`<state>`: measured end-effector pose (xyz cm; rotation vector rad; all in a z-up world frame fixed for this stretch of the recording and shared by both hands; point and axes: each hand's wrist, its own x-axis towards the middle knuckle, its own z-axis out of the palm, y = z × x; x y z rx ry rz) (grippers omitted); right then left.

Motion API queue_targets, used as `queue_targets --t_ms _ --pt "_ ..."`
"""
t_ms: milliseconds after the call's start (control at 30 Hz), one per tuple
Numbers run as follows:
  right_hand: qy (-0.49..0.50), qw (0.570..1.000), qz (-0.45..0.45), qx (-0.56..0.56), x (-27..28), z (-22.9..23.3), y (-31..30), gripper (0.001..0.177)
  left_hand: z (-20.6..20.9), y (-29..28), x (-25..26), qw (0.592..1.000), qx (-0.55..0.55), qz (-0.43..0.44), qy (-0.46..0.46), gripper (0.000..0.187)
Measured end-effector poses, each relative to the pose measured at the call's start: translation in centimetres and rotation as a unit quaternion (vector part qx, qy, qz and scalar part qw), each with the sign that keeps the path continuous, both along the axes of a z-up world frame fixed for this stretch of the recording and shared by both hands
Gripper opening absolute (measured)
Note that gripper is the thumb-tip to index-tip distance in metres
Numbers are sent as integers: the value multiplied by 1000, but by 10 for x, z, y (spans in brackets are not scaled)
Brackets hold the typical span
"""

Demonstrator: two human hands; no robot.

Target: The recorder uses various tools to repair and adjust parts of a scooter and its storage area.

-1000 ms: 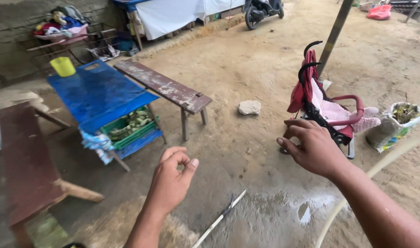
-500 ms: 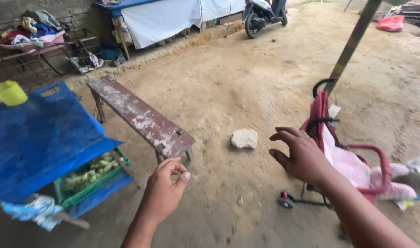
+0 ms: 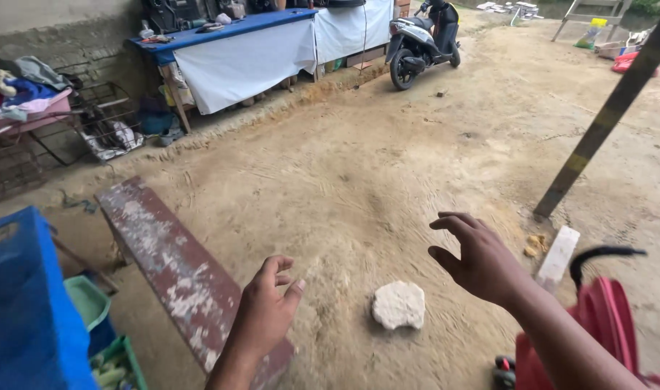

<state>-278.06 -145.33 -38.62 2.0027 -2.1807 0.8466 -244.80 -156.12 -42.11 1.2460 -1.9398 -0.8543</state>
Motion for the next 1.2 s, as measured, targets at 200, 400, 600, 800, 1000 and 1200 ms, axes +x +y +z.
queue_targets --t_ms 200,400,600,800,1000,1200 --pt "-16 1000 -10 25 -92 -12 -165 44 -2 -158 -91 1000 1 -2 3 42" --pt "-20 1000 13 19 -182 -9 -364 47 -13 -333 -179 998 -28 54 -2 42" --pt "-25 997 47 56 -233 15 -557 55 9 -490 -240 997 8 74 5 46" --pt "-20 996 73 39 -264 14 -745 56 1 -686 -293 995 -29 97 -14 43" --pt "-42 995 68 60 -314 42 -948 58 42 -874 -347 986 74 117 -95 46" --pt "-74 993 41 83 -351 65 -1090 62 64 -1024 -388 993 -12 91 -71 48"
